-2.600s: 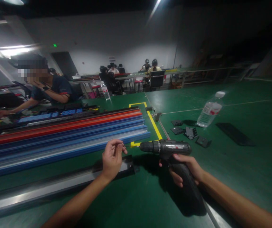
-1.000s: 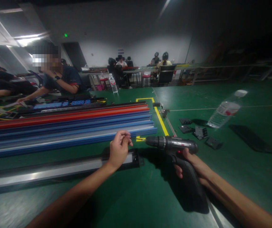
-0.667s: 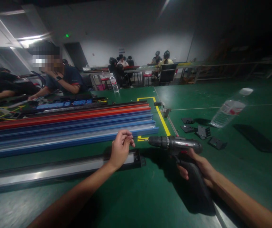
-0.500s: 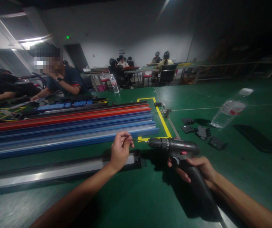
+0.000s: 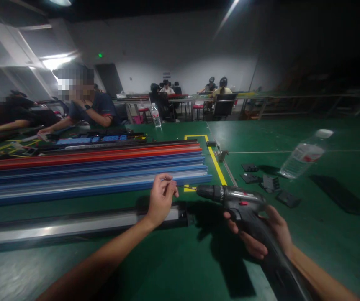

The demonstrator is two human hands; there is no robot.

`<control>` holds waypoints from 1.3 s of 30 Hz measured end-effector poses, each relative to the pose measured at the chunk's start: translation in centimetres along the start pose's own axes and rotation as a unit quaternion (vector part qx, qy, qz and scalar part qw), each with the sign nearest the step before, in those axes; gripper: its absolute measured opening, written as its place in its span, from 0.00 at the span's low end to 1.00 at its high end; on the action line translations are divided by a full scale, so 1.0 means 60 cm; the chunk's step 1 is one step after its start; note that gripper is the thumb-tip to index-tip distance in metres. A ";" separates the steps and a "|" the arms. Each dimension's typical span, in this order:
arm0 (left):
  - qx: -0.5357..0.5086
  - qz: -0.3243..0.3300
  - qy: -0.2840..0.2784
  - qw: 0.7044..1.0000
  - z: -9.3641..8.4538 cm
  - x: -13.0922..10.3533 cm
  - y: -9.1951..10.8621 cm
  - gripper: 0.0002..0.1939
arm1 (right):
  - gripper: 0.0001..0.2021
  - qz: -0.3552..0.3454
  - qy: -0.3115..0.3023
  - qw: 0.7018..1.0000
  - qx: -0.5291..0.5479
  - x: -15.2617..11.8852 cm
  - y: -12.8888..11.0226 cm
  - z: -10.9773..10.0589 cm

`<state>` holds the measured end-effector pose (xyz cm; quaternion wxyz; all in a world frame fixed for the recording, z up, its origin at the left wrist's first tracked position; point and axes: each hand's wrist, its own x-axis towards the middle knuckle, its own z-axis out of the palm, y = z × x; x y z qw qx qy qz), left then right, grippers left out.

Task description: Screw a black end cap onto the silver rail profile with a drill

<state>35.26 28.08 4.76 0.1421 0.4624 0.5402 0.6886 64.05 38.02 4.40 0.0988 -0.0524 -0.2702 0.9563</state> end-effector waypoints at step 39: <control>-0.010 0.210 -0.105 0.972 -0.020 -0.041 -0.034 0.19 | 0.25 0.142 -0.066 0.987 -0.023 -0.023 -0.039 -0.087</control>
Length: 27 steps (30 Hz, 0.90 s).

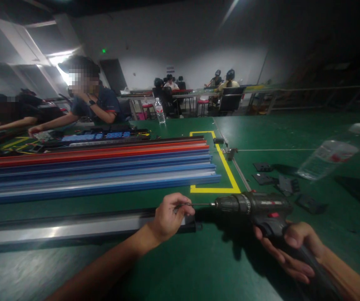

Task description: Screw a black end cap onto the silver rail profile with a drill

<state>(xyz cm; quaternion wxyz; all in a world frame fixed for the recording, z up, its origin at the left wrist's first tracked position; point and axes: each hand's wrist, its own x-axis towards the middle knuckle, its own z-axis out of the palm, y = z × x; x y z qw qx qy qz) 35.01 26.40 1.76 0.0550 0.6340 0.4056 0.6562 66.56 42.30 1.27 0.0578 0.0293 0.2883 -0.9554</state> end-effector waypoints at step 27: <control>0.009 -0.162 -0.071 0.984 -0.008 0.040 0.023 0.21 | 0.21 -0.098 -0.006 0.994 0.042 0.004 0.012 0.011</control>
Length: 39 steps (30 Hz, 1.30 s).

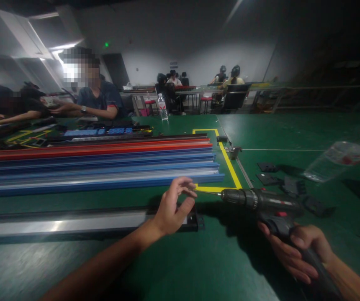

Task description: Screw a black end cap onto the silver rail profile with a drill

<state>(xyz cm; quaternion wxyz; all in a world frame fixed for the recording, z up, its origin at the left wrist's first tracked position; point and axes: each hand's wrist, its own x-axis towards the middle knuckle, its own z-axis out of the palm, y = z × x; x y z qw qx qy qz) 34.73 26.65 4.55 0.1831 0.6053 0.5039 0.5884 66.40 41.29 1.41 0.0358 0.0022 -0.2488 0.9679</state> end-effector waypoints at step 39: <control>0.230 0.014 -0.011 0.973 0.005 0.012 0.010 0.11 | 0.16 -0.012 0.107 0.987 -0.122 -0.015 -0.026 0.047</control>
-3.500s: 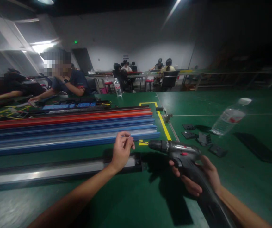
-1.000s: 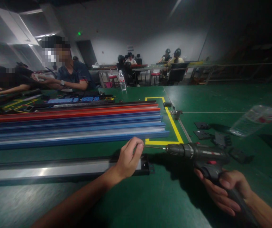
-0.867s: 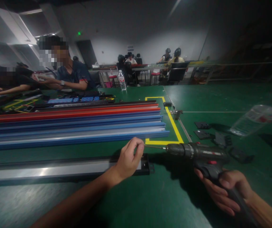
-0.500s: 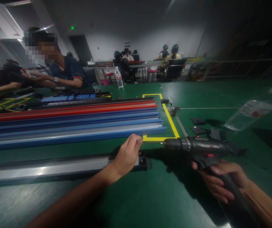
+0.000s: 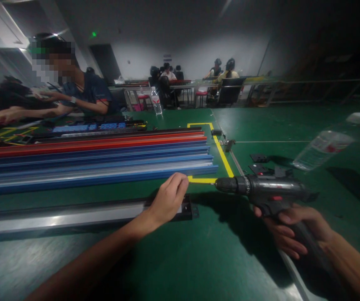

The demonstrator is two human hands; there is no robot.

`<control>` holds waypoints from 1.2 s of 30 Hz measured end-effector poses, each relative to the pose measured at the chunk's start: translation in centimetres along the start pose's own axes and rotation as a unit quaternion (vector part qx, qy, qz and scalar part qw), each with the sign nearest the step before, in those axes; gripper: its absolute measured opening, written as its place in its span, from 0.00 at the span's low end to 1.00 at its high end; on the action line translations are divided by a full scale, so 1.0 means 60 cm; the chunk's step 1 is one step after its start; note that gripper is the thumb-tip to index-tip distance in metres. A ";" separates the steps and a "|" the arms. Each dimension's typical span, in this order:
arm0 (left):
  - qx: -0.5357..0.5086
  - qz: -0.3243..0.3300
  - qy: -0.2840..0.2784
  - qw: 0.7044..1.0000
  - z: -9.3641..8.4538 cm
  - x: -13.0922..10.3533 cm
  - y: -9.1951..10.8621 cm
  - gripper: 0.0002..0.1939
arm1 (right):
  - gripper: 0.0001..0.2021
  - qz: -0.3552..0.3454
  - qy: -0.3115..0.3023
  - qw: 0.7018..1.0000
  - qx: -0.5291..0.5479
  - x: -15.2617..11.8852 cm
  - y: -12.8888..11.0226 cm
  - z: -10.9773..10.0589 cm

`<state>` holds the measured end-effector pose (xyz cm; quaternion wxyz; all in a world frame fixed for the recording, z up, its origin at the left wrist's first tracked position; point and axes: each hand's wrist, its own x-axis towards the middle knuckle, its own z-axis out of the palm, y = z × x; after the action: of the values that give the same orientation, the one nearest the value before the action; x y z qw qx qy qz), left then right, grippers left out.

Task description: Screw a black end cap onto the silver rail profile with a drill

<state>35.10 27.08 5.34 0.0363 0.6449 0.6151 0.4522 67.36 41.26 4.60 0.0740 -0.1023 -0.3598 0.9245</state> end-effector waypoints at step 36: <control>-0.059 0.055 -0.339 0.937 -0.030 0.018 -0.033 0.12 | 0.18 0.124 -0.002 0.990 0.062 -0.073 0.029 -0.022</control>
<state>32.25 27.53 5.79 0.2557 0.7897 0.5016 0.2438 71.83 39.92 3.06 -0.0361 -0.1397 -0.2865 0.9472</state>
